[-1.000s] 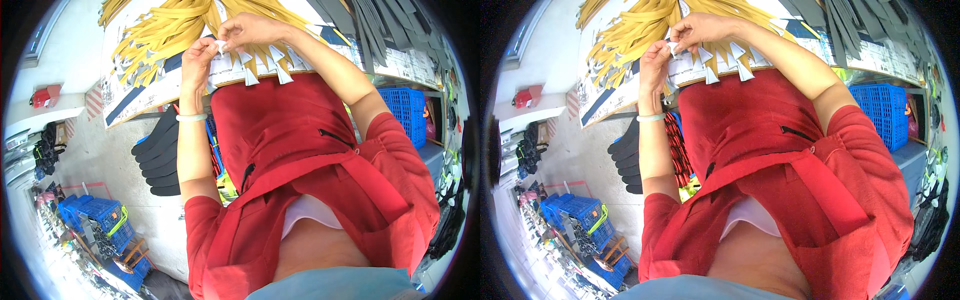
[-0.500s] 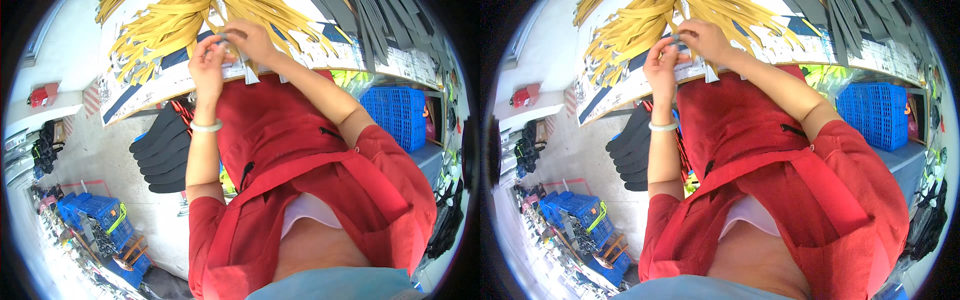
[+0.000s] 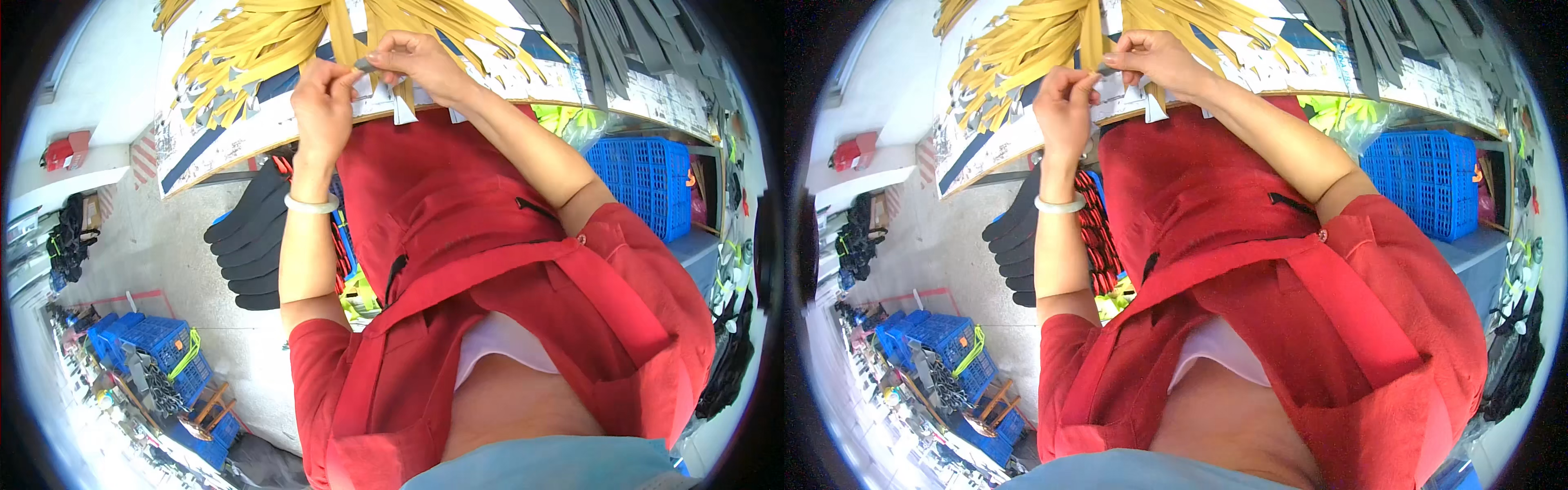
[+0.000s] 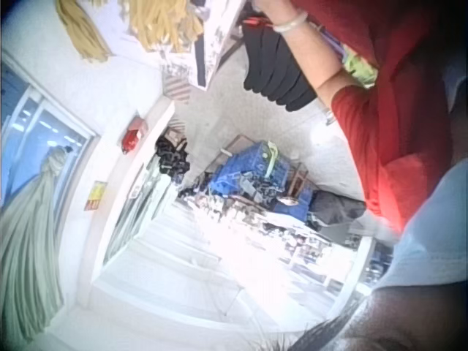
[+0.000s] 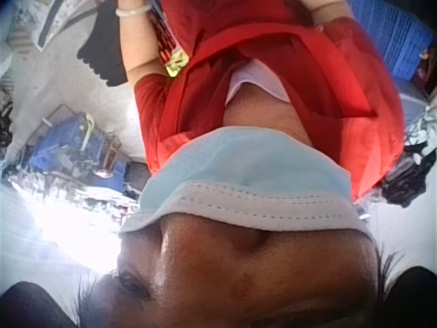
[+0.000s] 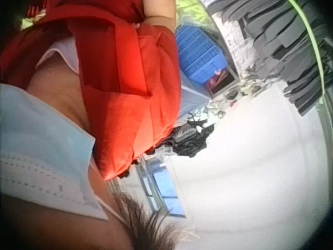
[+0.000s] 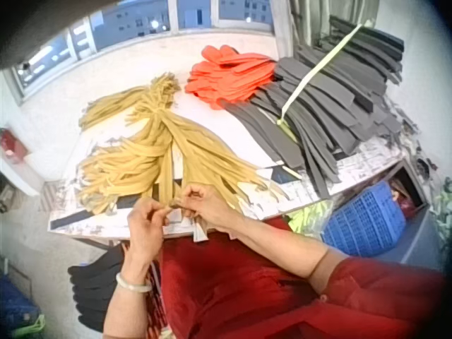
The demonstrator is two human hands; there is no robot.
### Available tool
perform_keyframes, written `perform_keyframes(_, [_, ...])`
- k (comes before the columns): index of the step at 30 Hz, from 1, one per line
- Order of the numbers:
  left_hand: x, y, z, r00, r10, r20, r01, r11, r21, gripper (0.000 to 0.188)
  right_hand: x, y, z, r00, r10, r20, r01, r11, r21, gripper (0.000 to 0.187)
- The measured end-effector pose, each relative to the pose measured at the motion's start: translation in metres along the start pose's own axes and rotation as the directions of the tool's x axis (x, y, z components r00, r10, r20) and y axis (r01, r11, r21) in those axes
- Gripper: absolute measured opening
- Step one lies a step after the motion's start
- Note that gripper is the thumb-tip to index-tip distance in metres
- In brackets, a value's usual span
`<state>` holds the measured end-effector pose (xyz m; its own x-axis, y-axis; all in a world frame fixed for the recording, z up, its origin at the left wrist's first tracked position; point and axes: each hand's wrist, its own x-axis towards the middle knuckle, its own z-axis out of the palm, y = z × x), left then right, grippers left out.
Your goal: Applying small white labels to yellow fabric strips at a workbench.
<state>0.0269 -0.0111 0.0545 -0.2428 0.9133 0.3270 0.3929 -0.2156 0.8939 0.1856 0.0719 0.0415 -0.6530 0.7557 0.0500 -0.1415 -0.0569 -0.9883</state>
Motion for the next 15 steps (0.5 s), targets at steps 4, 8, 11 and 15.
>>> perform_keyframes(4, [0.019, -0.013, -0.072, 0.839, 0.026, -0.543, -0.119, 0.983, -0.137, 0.012, 0.000, -0.008, -0.031, 0.997, 0.007, -0.077, -0.010, 0.999, -0.031, 0.017])
perform_keyframes(8, [0.019, -0.032, -0.130, 0.728, 0.206, -0.653, -0.028, 0.962, 0.273, 0.025, -0.001, 0.018, -0.049, 0.987, -0.153, -0.049, 0.117, 0.895, -0.431, 0.014])
perform_keyframes(11, [-0.003, -0.045, -0.036, 0.966, -0.132, -0.222, 0.112, 0.988, -0.103, 0.015, -0.006, 0.026, -0.040, 0.917, -0.341, 0.204, 0.376, 0.578, -0.724, 0.017])
perform_keyframes(15, [-0.028, -0.047, 0.029, 1.000, -0.015, 0.015, 0.012, 0.978, 0.209, 0.011, 0.009, 0.023, -0.032, 0.933, 0.009, 0.360, 0.344, 0.274, -0.898, 0.023])
